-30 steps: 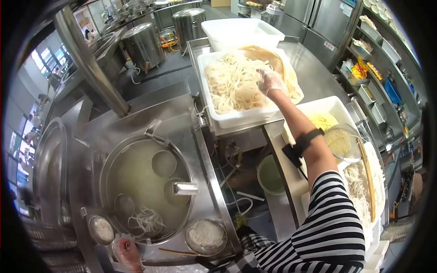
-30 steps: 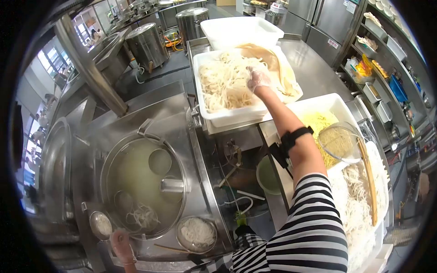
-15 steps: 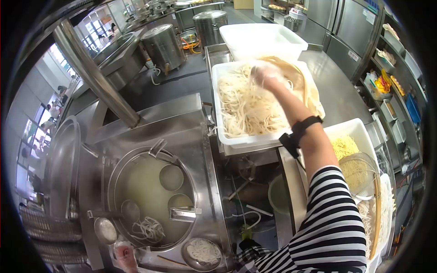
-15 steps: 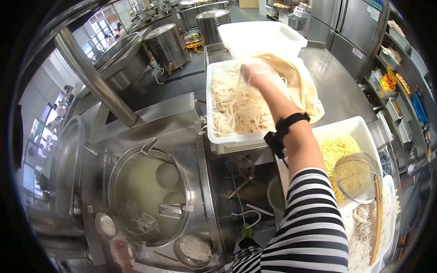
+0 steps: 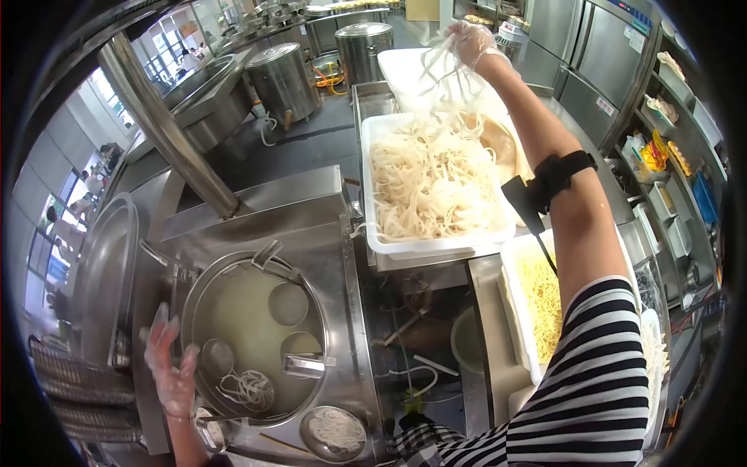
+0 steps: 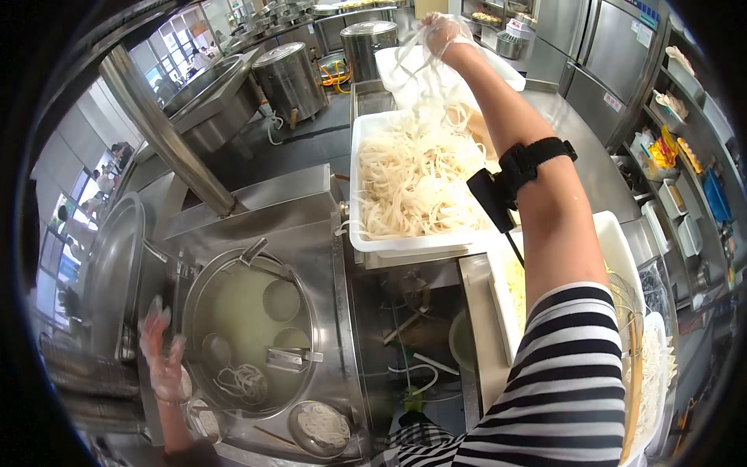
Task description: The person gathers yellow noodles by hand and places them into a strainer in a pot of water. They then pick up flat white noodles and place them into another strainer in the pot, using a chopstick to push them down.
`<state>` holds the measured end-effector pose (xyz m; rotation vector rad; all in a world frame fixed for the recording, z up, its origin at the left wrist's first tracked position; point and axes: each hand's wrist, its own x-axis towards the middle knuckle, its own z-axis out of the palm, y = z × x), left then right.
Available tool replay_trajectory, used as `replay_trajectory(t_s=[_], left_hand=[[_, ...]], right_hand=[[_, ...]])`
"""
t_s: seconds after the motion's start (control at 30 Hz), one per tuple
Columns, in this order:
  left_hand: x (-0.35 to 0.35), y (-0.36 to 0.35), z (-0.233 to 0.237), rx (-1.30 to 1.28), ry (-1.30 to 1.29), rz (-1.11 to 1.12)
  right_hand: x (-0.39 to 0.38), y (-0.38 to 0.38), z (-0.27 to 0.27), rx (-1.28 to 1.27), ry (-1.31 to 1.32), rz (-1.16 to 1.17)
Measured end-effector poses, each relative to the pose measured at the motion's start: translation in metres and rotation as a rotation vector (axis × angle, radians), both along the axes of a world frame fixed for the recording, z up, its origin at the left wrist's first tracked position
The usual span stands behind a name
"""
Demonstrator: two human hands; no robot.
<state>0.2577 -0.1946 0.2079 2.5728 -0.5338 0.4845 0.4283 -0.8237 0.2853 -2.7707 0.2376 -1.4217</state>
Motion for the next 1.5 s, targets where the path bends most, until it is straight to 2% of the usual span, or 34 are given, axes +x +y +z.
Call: replay_trajectory(t_s=[0.07,0.13,0.17,0.27,0.3,0.33,0.4,0.47,0.5,0.53,0.57,0.6,0.67,0.7,0.73,0.8,0.83,0.87,0.9,0.93,0.97,1.0,1.03,1.07,1.13,1.2,1.23,1.27,1.3,1.33,1.37,1.4,1.47,1.5], left_hand=[[0.017,-0.041,0.02,0.153,-0.062,-0.096],[0.04,-0.079,0.034,0.104,-0.08,-0.258],[0.054,-0.106,0.041,0.011,-0.09,-0.361],[0.088,-0.201,0.062,-0.3,0.049,-0.53],[0.094,-0.239,0.074,-0.314,0.052,-0.569],[0.101,-0.276,0.085,-0.329,0.055,-0.608],[0.132,-0.337,0.073,-0.302,-0.176,-0.553],[0.132,-0.391,0.067,-0.444,-0.015,-0.64],[0.141,-0.415,0.063,-0.435,-0.015,-0.644],[0.151,-0.438,0.059,-0.971,0.578,-0.908],[0.157,-0.451,0.052,-1.491,1.224,-1.099],[0.163,-0.457,0.04,-1.484,1.231,-1.096],[0.16,-0.461,0.034,-0.949,0.353,-0.937],[0.152,-0.464,0.039,-1.185,0.686,-0.697],[0.155,-0.466,0.042,-1.184,0.69,-0.69],[0.169,-0.47,0.048,-1.481,0.87,-0.62],[0.171,-0.469,0.051,-1.21,0.656,-0.481],[0.18,-0.468,0.055,-1.212,0.656,-0.477],[0.19,-0.465,0.062,-1.203,0.662,-0.566],[0.196,-0.462,0.067,-1.195,0.666,-0.656],[0.19,-0.456,0.076,-1.196,0.666,-0.65],[0.176,-0.448,0.09,-1.15,0.629,-0.571],[0.171,-0.44,0.099,-1.105,0.586,-0.488],[0.191,-0.434,0.086,-1.106,0.576,-0.477],[0.242,-0.427,0.049,0.068,-0.266,-1.101],[0.183,-0.41,0.052,0.436,0.056,-0.625],[0.184,-0.405,0.035,0.025,0.239,-0.762],[0.186,-0.407,0.034,0.02,0.239,-0.761],[0.189,-0.409,0.034,-0.105,0.316,-0.852],[0.189,-0.41,0.033,-0.233,0.391,-0.937],[0.177,-0.406,0.038,-0.561,0.659,-0.902],[0.166,-0.396,0.045,-0.57,0.66,-0.892],[0.146,-0.37,0.061,-0.617,1.017,-0.875],[0.138,-0.353,0.069,-0.453,0.977,-0.745]], right_hand=[[-0.001,-0.003,0.022,0.081,-0.01,0.047],[-0.004,-0.004,0.041,0.252,-0.023,0.142],[-0.005,-0.003,0.043,0.252,-0.026,0.141],[-0.008,0.005,0.043,-0.059,0.029,0.23],[-0.014,0.011,0.036,0.113,0.061,0.395],[-0.03,0.033,0.037,0.155,0.178,0.388],[-0.039,0.055,0.021,0.226,0.132,0.467],[-0.031,0.06,-0.004,0.247,0.054,0.724],[-0.036,0.071,-0.012,0.344,0.075,0.695],[-0.052,0.09,-0.004,0.289,0.153,0.423],[-0.051,0.083,-0.011,0.443,0.139,0.501],[-0.05,0.077,-0.019,0.598,0.124,0.579],[-0.068,0.08,-0.017,0.631,0.145,0.598],[-0.073,0.082,-0.017,0.658,0.174,0.625],[-0.068,0.077,-0.024,0.664,0.178,0.626],[-0.051,0.061,-0.049,0.58,-0.38,0.891],[-0.05,0.061,-0.066,0.791,-0.144,0.896],[-0.031,0.075,-0.068,0.864,0.082,1.197],[-0.058,0.071,-0.097,0.5,0.173,0.714],[-0.057,0.066,-0.105,0.417,0.642,0.551],[-0.04,0.048,-0.157,0.043,0.319,0.457],[-0.047,0.042,-0.155,0.043,0.32,0.461],[-0.056,0.04,-0.144,0.439,0.409,0.484],[-0.062,0.043,-0.129,0.839,0.493,0.498],[-0.063,0.046,-0.096,0.9,0.55,0.539],[-0.077,0.062,-0.052,0.918,0.444,0.756],[-0.067,0.07,-0.051,0.912,0.447,0.756],[-0.053,0.08,-0.052,1.087,0.189,0.999],[-0.043,0.089,-0.053,1.249,-0.088,1.232],[-0.043,0.103,-0.048,1.249,-0.076,1.235],[-0.047,0.119,-0.04,1.325,-0.224,1.275],[-0.05,0.13,-0.035,1.403,-0.374,1.31],[-0.042,0.135,-0.034,1.347,-0.338,1.324],[-0.035,0.139,-0.034,1.383,-0.22,1.43]])
